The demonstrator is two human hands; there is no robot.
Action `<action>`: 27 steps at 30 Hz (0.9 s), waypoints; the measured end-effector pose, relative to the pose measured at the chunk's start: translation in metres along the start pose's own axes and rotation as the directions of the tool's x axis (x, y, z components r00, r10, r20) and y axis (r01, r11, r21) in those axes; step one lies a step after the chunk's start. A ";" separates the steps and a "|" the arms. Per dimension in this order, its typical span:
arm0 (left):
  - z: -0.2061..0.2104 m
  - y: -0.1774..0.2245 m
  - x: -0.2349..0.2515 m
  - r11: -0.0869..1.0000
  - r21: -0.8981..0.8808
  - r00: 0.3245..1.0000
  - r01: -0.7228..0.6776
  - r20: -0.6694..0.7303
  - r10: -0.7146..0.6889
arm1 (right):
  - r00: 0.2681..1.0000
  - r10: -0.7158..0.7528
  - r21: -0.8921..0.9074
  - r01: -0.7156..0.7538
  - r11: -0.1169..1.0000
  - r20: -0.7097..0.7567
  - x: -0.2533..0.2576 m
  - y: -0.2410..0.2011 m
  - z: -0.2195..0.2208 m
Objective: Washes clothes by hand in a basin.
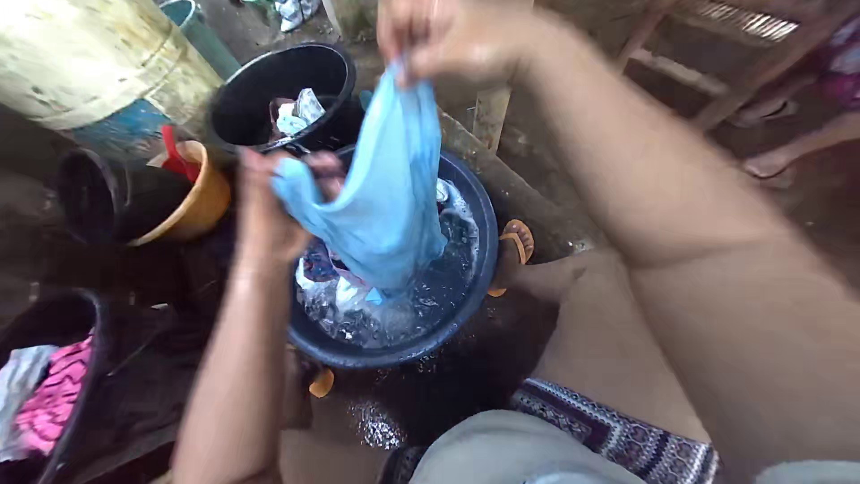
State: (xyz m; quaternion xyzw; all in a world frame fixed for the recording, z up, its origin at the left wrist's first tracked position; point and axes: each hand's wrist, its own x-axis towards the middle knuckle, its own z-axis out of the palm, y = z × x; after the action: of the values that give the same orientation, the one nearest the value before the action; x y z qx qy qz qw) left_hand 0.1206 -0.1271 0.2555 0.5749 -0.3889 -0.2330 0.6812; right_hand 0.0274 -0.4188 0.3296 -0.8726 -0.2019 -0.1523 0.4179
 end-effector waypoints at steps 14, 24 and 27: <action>0.073 -0.335 -0.122 0.313 0.855 0.408 0.412 0.134 -0.903 | 0.141 0.737 -0.514 -0.631 0.581 0.661 -0.195 0.197 0.327; 0.069 -0.133 -0.030 0.689 0.410 0.783 0.597 -0.113 -0.611 | 0.965 0.259 0.277 -0.260 0.925 0.042 -0.071 0.113 0.192; 0.070 -0.045 0.005 0.864 0.292 0.909 0.411 -0.206 -0.362 | 0.962 0.100 0.534 0.054 0.844 -0.256 -0.069 0.082 0.191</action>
State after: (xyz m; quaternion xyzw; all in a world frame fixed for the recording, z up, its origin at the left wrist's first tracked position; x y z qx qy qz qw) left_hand 0.0736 -0.1833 0.2157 0.7619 -0.2485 -0.2546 0.5413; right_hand 0.0247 -0.3302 0.1294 -0.6937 -0.1661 -0.2037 0.6706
